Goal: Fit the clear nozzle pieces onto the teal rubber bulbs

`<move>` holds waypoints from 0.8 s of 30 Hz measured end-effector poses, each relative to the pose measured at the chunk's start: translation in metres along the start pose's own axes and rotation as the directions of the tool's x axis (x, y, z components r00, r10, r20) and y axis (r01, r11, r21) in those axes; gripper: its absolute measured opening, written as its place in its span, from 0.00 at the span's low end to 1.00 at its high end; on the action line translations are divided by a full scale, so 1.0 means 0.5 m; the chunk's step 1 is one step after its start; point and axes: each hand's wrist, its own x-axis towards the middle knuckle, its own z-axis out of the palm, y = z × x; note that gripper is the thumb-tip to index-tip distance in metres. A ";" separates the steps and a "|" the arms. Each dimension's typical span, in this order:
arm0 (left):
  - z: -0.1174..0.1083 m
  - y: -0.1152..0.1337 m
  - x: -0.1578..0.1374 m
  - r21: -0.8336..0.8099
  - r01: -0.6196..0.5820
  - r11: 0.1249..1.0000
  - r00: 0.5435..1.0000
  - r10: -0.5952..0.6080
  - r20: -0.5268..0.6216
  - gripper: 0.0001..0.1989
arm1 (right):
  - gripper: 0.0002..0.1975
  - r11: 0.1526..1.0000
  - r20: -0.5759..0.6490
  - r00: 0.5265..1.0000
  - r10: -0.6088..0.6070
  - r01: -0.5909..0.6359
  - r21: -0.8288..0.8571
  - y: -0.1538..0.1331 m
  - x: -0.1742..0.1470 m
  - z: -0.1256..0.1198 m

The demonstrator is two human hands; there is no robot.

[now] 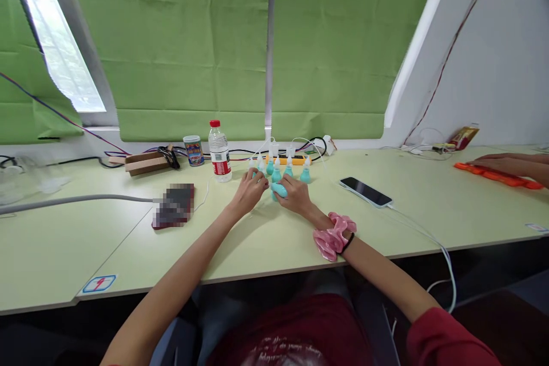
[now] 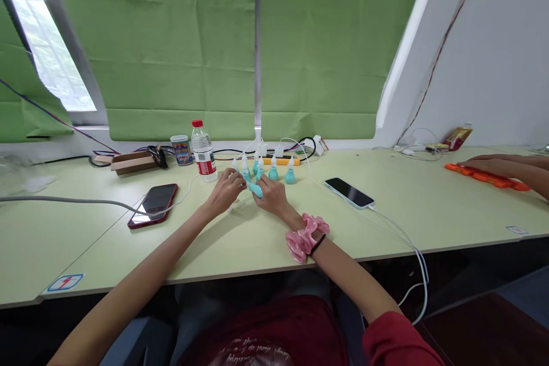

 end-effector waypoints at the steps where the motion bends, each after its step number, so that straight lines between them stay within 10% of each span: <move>1: 0.000 -0.001 -0.001 -0.015 0.014 1.000 1.000 -0.014 0.000 0.06 | 0.06 1.000 0.003 1.000 -0.008 0.008 -0.010 0.000 0.001 0.000; 14: 0.006 -0.019 -0.005 -0.152 0.155 0.976 0.988 -0.155 0.007 0.08 | 0.08 0.992 0.019 0.999 -0.050 0.052 -0.119 0.000 0.008 -0.007; 24: 0.021 0.022 -0.004 0.070 0.140 0.988 0.990 -0.142 0.025 0.14 | 0.08 0.984 0.016 1.000 -0.023 0.025 -0.176 -0.005 0.006 -0.004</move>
